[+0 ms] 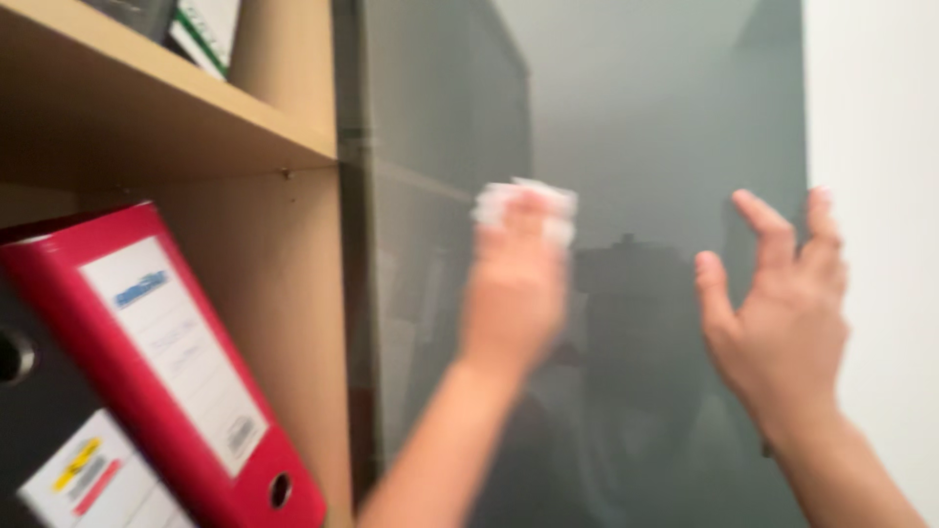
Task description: The person wipes a glass cabinet door with a tissue, opens the cabinet, and wipes down the binders and shelves inside with the tissue before wiping the glass door again.
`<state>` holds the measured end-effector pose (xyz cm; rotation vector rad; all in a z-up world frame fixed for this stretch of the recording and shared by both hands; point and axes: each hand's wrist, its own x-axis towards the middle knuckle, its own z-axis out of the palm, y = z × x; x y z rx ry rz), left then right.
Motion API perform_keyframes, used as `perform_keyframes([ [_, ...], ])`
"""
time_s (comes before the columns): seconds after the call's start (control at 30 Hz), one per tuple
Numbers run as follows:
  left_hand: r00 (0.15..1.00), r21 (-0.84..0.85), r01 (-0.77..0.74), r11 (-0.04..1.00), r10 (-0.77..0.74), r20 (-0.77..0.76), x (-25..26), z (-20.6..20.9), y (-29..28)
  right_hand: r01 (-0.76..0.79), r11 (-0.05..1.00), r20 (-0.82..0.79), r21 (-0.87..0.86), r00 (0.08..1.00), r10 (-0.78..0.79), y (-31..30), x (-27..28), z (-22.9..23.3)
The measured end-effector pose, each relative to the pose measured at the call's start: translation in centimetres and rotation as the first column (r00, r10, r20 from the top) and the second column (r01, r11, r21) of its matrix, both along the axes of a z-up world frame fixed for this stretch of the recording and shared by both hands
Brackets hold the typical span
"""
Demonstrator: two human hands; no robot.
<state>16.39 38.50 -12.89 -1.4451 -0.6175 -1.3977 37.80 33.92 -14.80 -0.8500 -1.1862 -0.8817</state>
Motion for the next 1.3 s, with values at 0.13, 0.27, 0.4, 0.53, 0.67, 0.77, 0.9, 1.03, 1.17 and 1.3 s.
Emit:
perform_keyframes([
  [0.13, 0.989, -0.002, 0.016, 1.000, -0.016, 0.149, -5.4, 3.3, 0.5, -0.042, 0.999, 0.010, 0.000, 0.999, 0.042, 0.7, 0.6, -0.7],
  [0.27, 0.941, -0.030, 0.141, 0.990, -0.124, 0.315, -3.0, 3.1, 0.7, -0.053, 0.997, 0.013, 0.059, 0.999, 0.052, 0.3, 0.5, -0.7],
  [0.4, 0.995, -0.036, 0.058, 0.998, -0.055, 0.082, 3.3, -0.9, 0.0, -0.212, 0.976, -0.118, -0.046, 0.972, 0.205, 0.1, 0.2, -0.3],
  [0.53, 0.990, -0.068, 0.142, 0.988, -0.143, -0.016, 1.5, 0.0, 0.5, -0.272, 0.957, -0.158, -0.105, 0.954, 0.254, 0.6, 0.7, -0.2],
  [0.67, 0.992, 0.003, 0.025, 1.000, -0.025, 0.123, -5.1, 5.3, 1.7, -0.308, 0.951, -0.121, -0.041, 0.946, 0.301, 1.8, 1.5, -0.5],
  [0.77, 0.959, -0.029, 0.114, 0.993, -0.103, 0.263, -5.5, 7.2, 2.0, -0.400, 0.915, -0.086, 0.046, 0.911, 0.403, 2.5, 2.1, -0.6],
  [0.9, 0.985, 0.014, -0.015, 1.000, 0.013, 0.171, -0.6, 5.8, 2.0, -0.315, 0.947, -0.091, 0.064, 0.943, 0.320, 3.0, 2.1, -0.7],
  [1.03, 0.983, -0.087, 0.163, 0.983, -0.170, -0.074, 3.4, 3.1, 1.3, -0.299, 0.952, -0.073, 0.067, 0.950, 0.303, 2.9, 2.0, -0.5],
  [1.17, 0.999, 0.014, 0.012, 1.000, -0.011, -0.036, -2.0, 7.2, 1.7, -0.288, 0.955, -0.040, 0.066, 0.956, 0.291, 2.8, 2.6, -0.5],
  [1.3, 0.994, 0.006, 0.053, 0.999, -0.053, 0.098, -5.3, 10.2, 1.7, -0.305, 0.951, -0.054, 0.055, 0.950, 0.308, 2.8, 2.3, -0.5],
])
